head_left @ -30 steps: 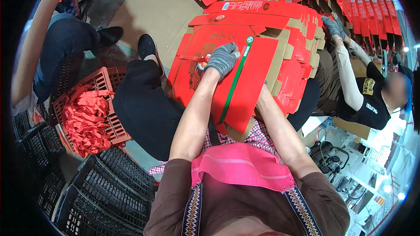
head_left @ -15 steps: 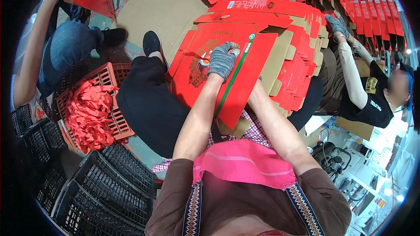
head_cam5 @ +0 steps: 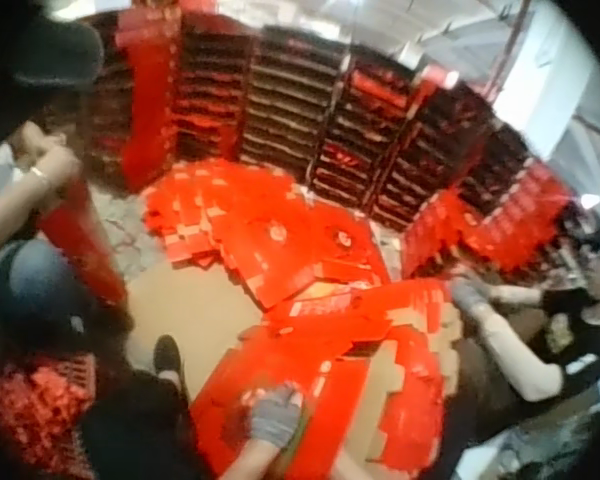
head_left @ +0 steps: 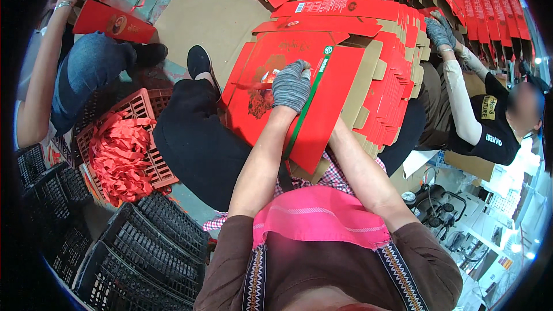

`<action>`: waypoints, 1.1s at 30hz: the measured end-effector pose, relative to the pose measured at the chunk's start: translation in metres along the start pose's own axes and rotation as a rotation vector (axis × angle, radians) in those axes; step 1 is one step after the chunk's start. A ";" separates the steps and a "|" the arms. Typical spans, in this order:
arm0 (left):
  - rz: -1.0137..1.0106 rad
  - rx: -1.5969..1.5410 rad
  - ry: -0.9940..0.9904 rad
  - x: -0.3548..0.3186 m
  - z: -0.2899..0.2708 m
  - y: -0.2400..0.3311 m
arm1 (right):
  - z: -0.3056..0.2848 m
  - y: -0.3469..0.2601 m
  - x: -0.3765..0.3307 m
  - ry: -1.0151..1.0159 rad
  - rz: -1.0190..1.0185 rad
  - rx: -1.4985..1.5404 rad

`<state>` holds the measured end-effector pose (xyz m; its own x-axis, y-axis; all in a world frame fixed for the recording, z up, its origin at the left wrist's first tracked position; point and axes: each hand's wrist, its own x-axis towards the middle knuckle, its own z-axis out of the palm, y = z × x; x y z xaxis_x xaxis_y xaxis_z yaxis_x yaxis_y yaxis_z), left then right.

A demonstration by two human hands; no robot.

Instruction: Assembling cardboard gift boxes by folding and attaching handles.

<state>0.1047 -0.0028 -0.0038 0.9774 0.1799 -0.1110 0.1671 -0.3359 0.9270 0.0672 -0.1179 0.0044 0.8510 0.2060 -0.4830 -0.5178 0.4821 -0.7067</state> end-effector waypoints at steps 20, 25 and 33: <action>0.044 0.252 0.009 -0.004 -0.013 0.010 | -0.017 -0.010 0.025 -0.006 0.025 -0.009; 0.000 0.399 -0.003 0.000 -0.017 0.010 | -0.015 -0.004 0.020 -0.014 0.021 -0.005; 0.049 0.584 -0.057 -0.011 -0.016 0.009 | -0.016 -0.004 0.016 -0.041 -0.011 0.004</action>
<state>0.0931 0.0070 0.0112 0.9885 0.1067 -0.1071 0.1493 -0.7989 0.5826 0.0815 -0.1304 -0.0086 0.8596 0.2352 -0.4536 -0.5080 0.4876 -0.7100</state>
